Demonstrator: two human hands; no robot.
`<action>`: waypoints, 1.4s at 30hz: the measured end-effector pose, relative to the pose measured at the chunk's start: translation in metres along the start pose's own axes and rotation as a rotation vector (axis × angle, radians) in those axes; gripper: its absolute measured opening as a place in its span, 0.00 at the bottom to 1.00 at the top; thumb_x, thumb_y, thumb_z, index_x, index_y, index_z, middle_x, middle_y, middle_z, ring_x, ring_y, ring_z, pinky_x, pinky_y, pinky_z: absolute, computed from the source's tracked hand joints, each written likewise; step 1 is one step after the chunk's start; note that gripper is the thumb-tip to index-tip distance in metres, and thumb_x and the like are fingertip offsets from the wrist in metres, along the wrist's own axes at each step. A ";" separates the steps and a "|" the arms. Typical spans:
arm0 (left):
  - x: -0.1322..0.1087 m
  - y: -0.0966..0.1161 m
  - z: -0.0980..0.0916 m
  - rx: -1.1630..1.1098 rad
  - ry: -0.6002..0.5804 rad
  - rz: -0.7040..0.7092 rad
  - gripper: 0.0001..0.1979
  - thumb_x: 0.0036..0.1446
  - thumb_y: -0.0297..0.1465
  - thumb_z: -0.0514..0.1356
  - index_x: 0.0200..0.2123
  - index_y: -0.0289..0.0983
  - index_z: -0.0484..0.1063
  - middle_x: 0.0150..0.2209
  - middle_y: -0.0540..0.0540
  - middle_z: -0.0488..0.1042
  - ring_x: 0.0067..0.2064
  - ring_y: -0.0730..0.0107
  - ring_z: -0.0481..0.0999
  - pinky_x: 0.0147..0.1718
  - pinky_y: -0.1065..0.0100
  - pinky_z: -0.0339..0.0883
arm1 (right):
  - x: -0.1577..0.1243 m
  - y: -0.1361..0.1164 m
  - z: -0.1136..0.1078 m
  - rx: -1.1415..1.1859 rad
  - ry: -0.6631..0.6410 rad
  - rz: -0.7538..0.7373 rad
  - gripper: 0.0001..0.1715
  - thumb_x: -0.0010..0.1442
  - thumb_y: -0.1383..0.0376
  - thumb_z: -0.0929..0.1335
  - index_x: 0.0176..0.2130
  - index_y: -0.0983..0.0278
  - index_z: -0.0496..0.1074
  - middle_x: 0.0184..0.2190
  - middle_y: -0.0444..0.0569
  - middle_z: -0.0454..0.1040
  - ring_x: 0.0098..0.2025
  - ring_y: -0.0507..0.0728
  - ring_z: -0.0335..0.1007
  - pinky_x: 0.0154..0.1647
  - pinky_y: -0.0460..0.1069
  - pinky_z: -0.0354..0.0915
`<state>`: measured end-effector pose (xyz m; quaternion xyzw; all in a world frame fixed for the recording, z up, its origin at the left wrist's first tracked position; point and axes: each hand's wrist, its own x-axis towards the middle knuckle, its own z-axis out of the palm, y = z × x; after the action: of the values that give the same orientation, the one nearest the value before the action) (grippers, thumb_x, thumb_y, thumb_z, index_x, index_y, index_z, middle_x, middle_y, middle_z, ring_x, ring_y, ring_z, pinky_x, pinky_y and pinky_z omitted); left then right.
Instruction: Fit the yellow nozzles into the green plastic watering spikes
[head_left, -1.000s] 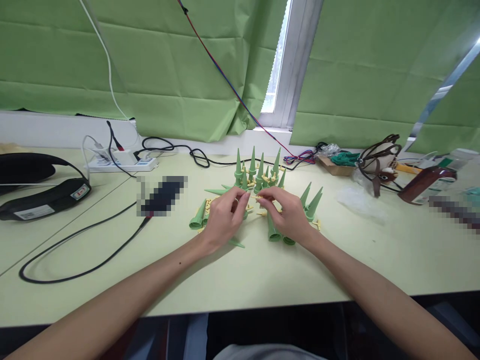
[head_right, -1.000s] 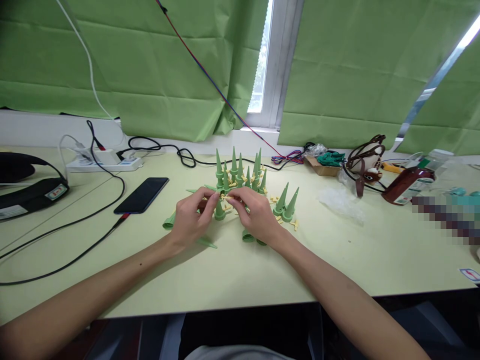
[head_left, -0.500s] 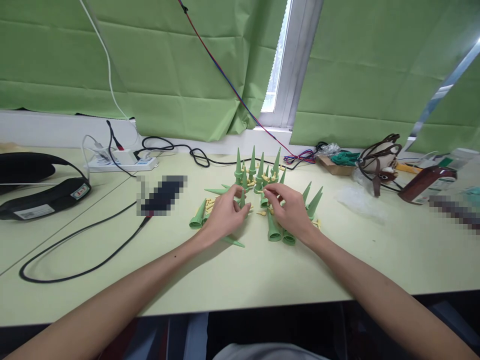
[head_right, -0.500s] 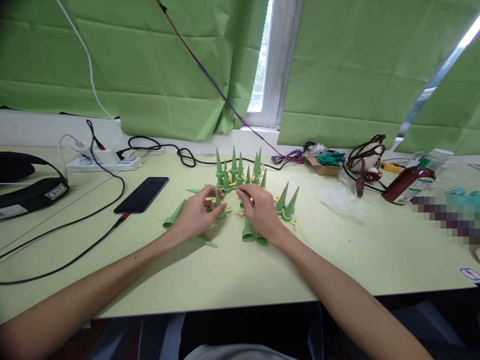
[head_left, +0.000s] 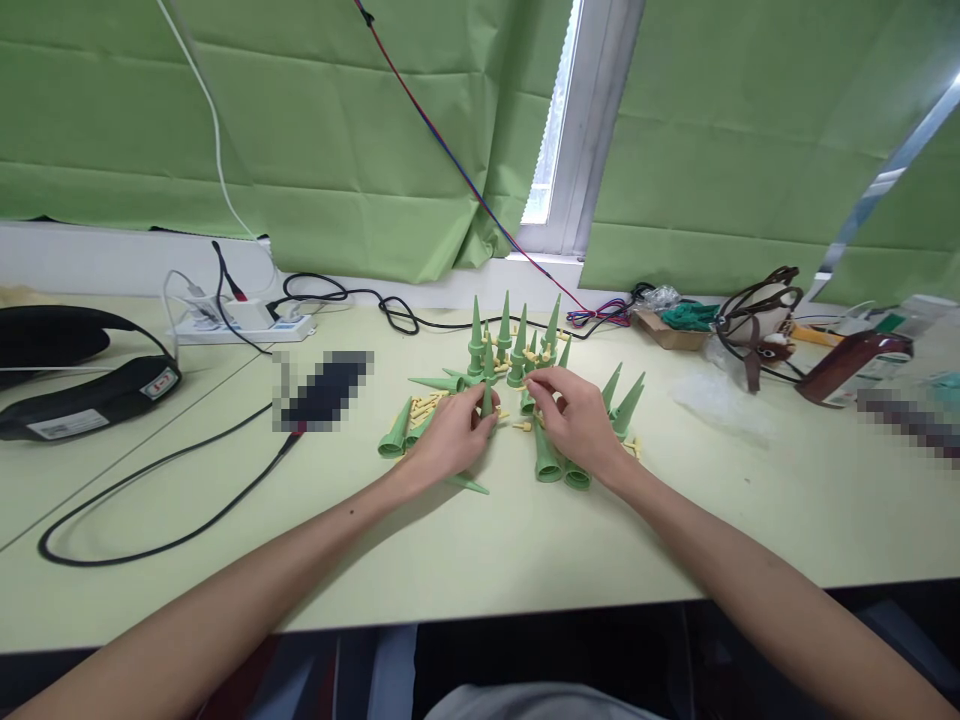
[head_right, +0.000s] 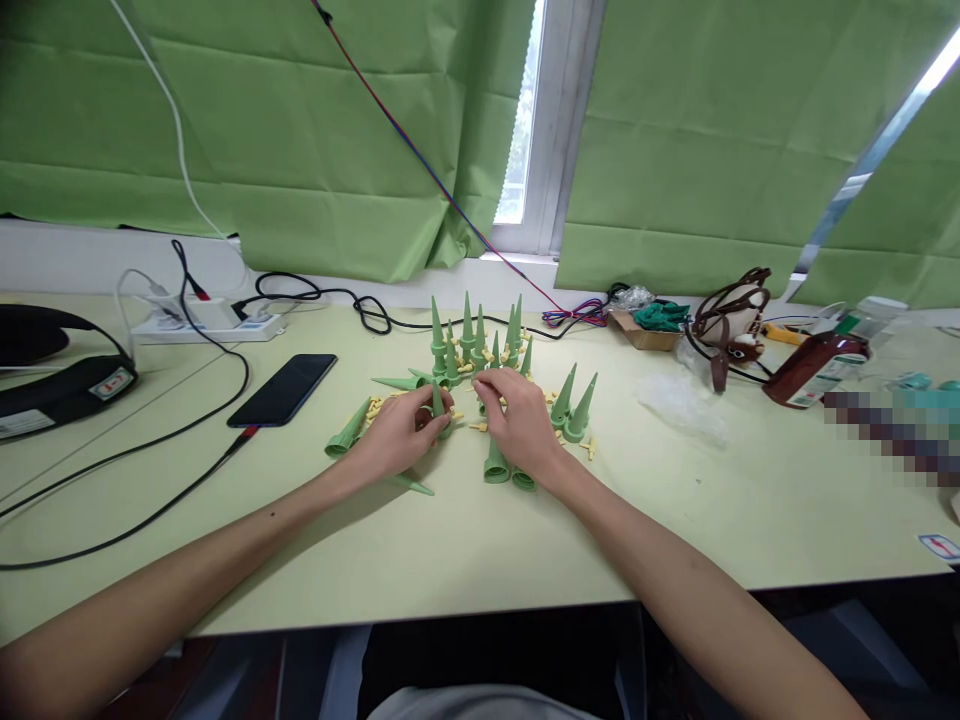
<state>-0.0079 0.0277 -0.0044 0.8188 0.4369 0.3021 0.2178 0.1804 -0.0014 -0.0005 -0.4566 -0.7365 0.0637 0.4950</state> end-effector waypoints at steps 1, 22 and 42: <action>0.000 0.001 0.000 -0.014 0.015 -0.002 0.04 0.59 0.32 0.54 0.36 0.39 0.67 0.27 0.51 0.73 0.26 0.69 0.71 0.27 0.68 0.62 | 0.000 0.000 0.000 -0.005 0.001 0.001 0.10 0.67 0.66 0.62 0.38 0.63 0.72 0.34 0.49 0.75 0.34 0.55 0.70 0.34 0.49 0.65; -0.002 0.016 -0.003 -0.349 0.121 -0.039 0.08 0.57 0.36 0.59 0.38 0.38 0.69 0.25 0.51 0.71 0.24 0.72 0.69 0.24 0.69 0.66 | -0.002 0.000 0.004 -0.026 -0.029 0.003 0.10 0.66 0.66 0.62 0.36 0.63 0.71 0.32 0.48 0.75 0.32 0.55 0.69 0.31 0.48 0.63; -0.002 0.013 0.000 -0.405 0.078 -0.047 0.11 0.56 0.39 0.61 0.36 0.38 0.72 0.28 0.49 0.74 0.23 0.73 0.69 0.21 0.71 0.64 | -0.003 -0.003 0.004 0.002 -0.102 0.007 0.13 0.68 0.63 0.62 0.34 0.63 0.72 0.28 0.46 0.75 0.27 0.53 0.68 0.30 0.47 0.63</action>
<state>-0.0013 0.0194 0.0026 0.7356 0.3942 0.4101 0.3678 0.1756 -0.0037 -0.0029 -0.4548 -0.7591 0.0892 0.4572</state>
